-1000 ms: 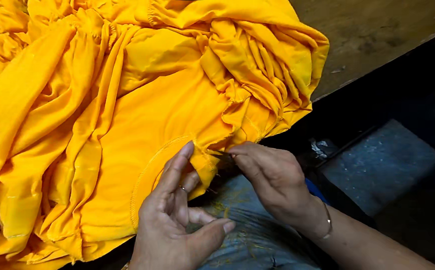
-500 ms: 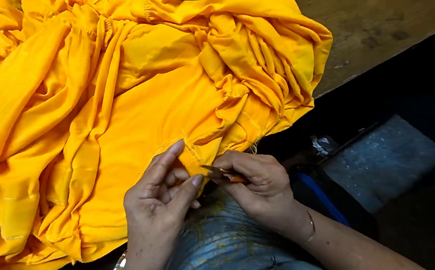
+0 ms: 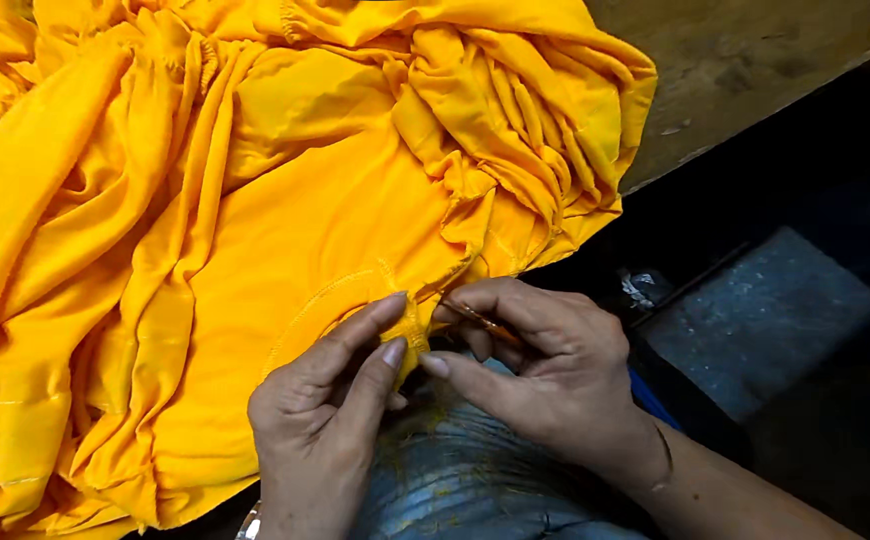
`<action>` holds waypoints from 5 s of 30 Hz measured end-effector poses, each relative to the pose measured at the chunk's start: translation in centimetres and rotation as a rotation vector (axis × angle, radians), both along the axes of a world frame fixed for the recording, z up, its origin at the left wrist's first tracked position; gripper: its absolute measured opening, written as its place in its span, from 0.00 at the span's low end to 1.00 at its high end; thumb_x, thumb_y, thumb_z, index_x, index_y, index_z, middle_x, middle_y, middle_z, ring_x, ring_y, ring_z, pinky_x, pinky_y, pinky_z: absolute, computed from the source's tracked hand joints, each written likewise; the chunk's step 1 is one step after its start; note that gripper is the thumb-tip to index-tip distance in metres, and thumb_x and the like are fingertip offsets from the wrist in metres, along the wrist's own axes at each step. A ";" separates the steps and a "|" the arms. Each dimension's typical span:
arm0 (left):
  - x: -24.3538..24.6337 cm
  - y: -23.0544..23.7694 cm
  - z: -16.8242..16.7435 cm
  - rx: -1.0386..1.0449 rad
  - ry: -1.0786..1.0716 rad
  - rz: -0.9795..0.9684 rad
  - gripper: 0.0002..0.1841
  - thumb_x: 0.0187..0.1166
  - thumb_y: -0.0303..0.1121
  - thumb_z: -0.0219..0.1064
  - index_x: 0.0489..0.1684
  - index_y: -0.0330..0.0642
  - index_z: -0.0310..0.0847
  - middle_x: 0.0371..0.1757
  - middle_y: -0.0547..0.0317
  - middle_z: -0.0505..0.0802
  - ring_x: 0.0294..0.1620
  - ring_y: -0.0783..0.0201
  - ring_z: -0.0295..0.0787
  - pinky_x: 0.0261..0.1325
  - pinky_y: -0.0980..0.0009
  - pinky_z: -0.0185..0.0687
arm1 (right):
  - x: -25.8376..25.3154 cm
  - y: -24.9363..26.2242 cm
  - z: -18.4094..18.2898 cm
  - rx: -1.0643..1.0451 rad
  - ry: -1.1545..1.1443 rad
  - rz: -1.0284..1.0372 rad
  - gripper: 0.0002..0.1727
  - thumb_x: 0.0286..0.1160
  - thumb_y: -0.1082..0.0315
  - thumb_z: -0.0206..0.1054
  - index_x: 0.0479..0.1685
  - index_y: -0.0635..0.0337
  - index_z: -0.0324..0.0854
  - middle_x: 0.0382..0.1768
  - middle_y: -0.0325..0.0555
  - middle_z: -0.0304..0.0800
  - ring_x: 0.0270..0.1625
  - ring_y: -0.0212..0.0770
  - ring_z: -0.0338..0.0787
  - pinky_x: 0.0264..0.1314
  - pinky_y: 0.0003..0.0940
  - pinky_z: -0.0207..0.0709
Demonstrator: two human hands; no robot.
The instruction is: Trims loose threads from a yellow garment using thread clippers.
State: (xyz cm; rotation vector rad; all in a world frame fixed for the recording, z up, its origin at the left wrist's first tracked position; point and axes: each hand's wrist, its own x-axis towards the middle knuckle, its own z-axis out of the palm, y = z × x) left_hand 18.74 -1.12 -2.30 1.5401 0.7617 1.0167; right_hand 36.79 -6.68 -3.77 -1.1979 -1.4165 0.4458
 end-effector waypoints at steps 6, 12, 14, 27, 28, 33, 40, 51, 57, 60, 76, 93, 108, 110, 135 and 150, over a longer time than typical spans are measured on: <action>0.1 -0.4 -0.1 0.087 0.049 0.048 0.28 0.75 0.19 0.69 0.78 0.37 0.77 0.36 0.57 0.96 0.30 0.63 0.94 0.32 0.72 0.93 | -0.3 0.5 0.2 0.000 -0.131 0.011 0.06 0.61 0.78 0.68 0.34 0.66 0.89 0.31 0.38 0.89 0.33 0.23 0.85 0.31 0.14 0.78; 0.0 -0.3 -0.2 0.040 -0.025 0.069 0.28 0.73 0.18 0.70 0.76 0.38 0.76 0.37 0.55 0.96 0.29 0.63 0.94 0.31 0.72 0.94 | 0.3 -0.1 0.4 -0.178 0.157 0.073 0.04 0.71 0.76 0.69 0.40 0.63 0.89 0.25 0.32 0.86 0.21 0.21 0.78 0.18 0.12 0.70; 0.1 -0.3 -0.2 0.079 -0.006 0.069 0.29 0.73 0.18 0.71 0.77 0.38 0.76 0.38 0.57 0.97 0.31 0.64 0.95 0.35 0.72 0.95 | -0.2 0.2 0.4 -0.136 0.123 0.071 0.04 0.66 0.75 0.74 0.38 0.64 0.88 0.23 0.32 0.81 0.21 0.20 0.73 0.18 0.11 0.66; -1.2 1.0 -0.1 -0.025 -0.038 0.072 0.18 0.76 0.20 0.69 0.63 0.34 0.89 0.56 0.50 0.93 0.39 0.63 0.92 0.42 0.71 0.92 | 1.4 -0.7 -1.5 0.013 -0.434 -0.054 0.22 0.91 0.61 0.50 0.62 0.68 0.86 0.39 0.42 0.83 0.39 0.31 0.81 0.38 0.24 0.74; -1.3 1.1 -0.1 -0.062 -0.057 0.063 0.20 0.74 0.19 0.71 0.66 0.34 0.87 0.57 0.49 0.93 0.37 0.64 0.92 0.41 0.72 0.93 | 1.4 -0.8 -1.8 0.039 -0.502 -0.076 0.22 0.90 0.62 0.51 0.63 0.68 0.86 0.38 0.44 0.83 0.39 0.35 0.81 0.37 0.26 0.73; -1.5 1.1 0.2 -0.169 -0.115 0.046 0.24 0.70 0.20 0.74 0.69 0.34 0.86 0.43 0.48 0.95 0.28 0.67 0.89 0.32 0.75 0.89 | 1.0 -1.1 -2.2 0.125 -0.624 -0.137 0.21 0.88 0.61 0.56 0.59 0.69 0.88 0.33 0.46 0.81 0.36 0.39 0.80 0.34 0.29 0.72; -1.3 0.7 0.4 -0.225 -0.110 0.076 0.26 0.67 0.19 0.75 0.69 0.36 0.86 0.38 0.47 0.95 0.26 0.65 0.91 0.31 0.73 0.91 | -0.1 -0.6 -2.0 0.168 -0.631 -0.173 0.19 0.87 0.62 0.59 0.58 0.69 0.88 0.33 0.46 0.83 0.35 0.40 0.80 0.33 0.29 0.71; -1.3 0.2 -0.1 -0.163 -0.010 0.120 0.28 0.62 0.19 0.78 0.68 0.38 0.88 0.29 0.52 0.93 0.19 0.68 0.86 0.23 0.77 0.85 | -0.4 -0.7 -2.1 0.142 -0.676 -0.202 0.16 0.86 0.64 0.59 0.49 0.66 0.90 0.27 0.43 0.80 0.30 0.40 0.79 0.27 0.31 0.68; -1.3 -0.2 -0.3 -0.077 0.020 0.095 0.31 0.61 0.15 0.77 0.71 0.36 0.84 0.45 0.52 0.96 0.26 0.64 0.91 0.32 0.73 0.93 | 0.8 -1.2 -2.1 0.009 -0.253 -0.040 0.17 0.90 0.68 0.54 0.46 0.68 0.88 0.32 0.39 0.85 0.33 0.27 0.82 0.34 0.20 0.76; -1.3 -0.7 -1.4 0.177 0.100 0.088 0.31 0.64 0.19 0.77 0.73 0.37 0.82 0.55 0.56 0.94 0.37 0.64 0.95 0.41 0.71 0.97 | 0.9 -1.8 -1.4 -0.165 0.207 0.077 0.21 0.95 0.59 0.47 0.53 0.62 0.84 0.26 0.31 0.73 0.23 0.22 0.68 0.22 0.15 0.62; 2.1 -4.7 -6.2 -0.635 -0.144 -0.574 0.18 0.78 0.32 0.75 0.59 0.30 0.84 0.46 0.49 0.95 0.40 0.62 0.94 0.41 0.68 0.93 | 0.6 3.8 2.6 -0.208 -0.943 -0.091 0.12 0.70 0.58 0.69 0.26 0.56 0.80 0.21 0.41 0.76 0.22 0.42 0.80 0.20 0.39 0.66; 2.7 -3.2 -3.7 -0.926 -0.919 -0.180 0.25 0.89 0.46 0.60 0.76 0.39 0.76 0.74 0.36 0.83 0.75 0.41 0.81 0.79 0.43 0.74 | 4.7 -1.4 0.8 -0.261 0.340 0.108 0.05 0.80 0.73 0.64 0.45 0.60 0.85 0.30 0.40 0.86 0.22 0.29 0.81 0.22 0.19 0.78; 2.6 -3.3 -3.4 -0.381 -0.548 0.147 0.18 0.67 0.22 0.80 0.56 0.38 0.88 0.52 0.44 0.95 0.55 0.54 0.95 0.62 0.55 0.91 | 3.0 -1.8 0.8 -0.014 -0.003 0.019 0.15 0.71 0.72 0.72 0.56 0.67 0.85 0.33 0.31 0.83 0.28 0.19 0.74 0.27 0.12 0.69; 2.6 -3.5 -3.8 -0.275 -0.437 0.165 0.15 0.67 0.24 0.80 0.53 0.39 0.90 0.49 0.47 0.96 0.51 0.58 0.96 0.57 0.60 0.93 | 3.0 -1.4 1.6 0.059 -0.102 0.073 0.14 0.67 0.72 0.76 0.51 0.68 0.87 0.39 0.37 0.88 0.36 0.22 0.83 0.36 0.14 0.80; 2.0 -3.6 -3.6 -0.345 -0.451 0.051 0.03 0.75 0.22 0.74 0.38 0.31 0.89 0.30 0.39 0.95 0.27 0.52 0.96 0.37 0.60 0.96 | 4.5 -3.9 -0.1 0.083 -0.794 -0.193 0.22 0.90 0.59 0.56 0.64 0.67 0.87 0.35 0.47 0.82 0.36 0.41 0.79 0.34 0.32 0.70; 2.3 -4.1 -3.4 -0.379 -0.413 0.100 0.04 0.73 0.19 0.74 0.41 0.31 0.87 0.33 0.35 0.95 0.31 0.49 0.98 0.42 0.57 0.96 | 3.3 -3.4 -1.1 0.154 -0.757 -0.164 0.17 0.86 0.63 0.61 0.55 0.66 0.91 0.27 0.44 0.80 0.31 0.40 0.78 0.30 0.32 0.68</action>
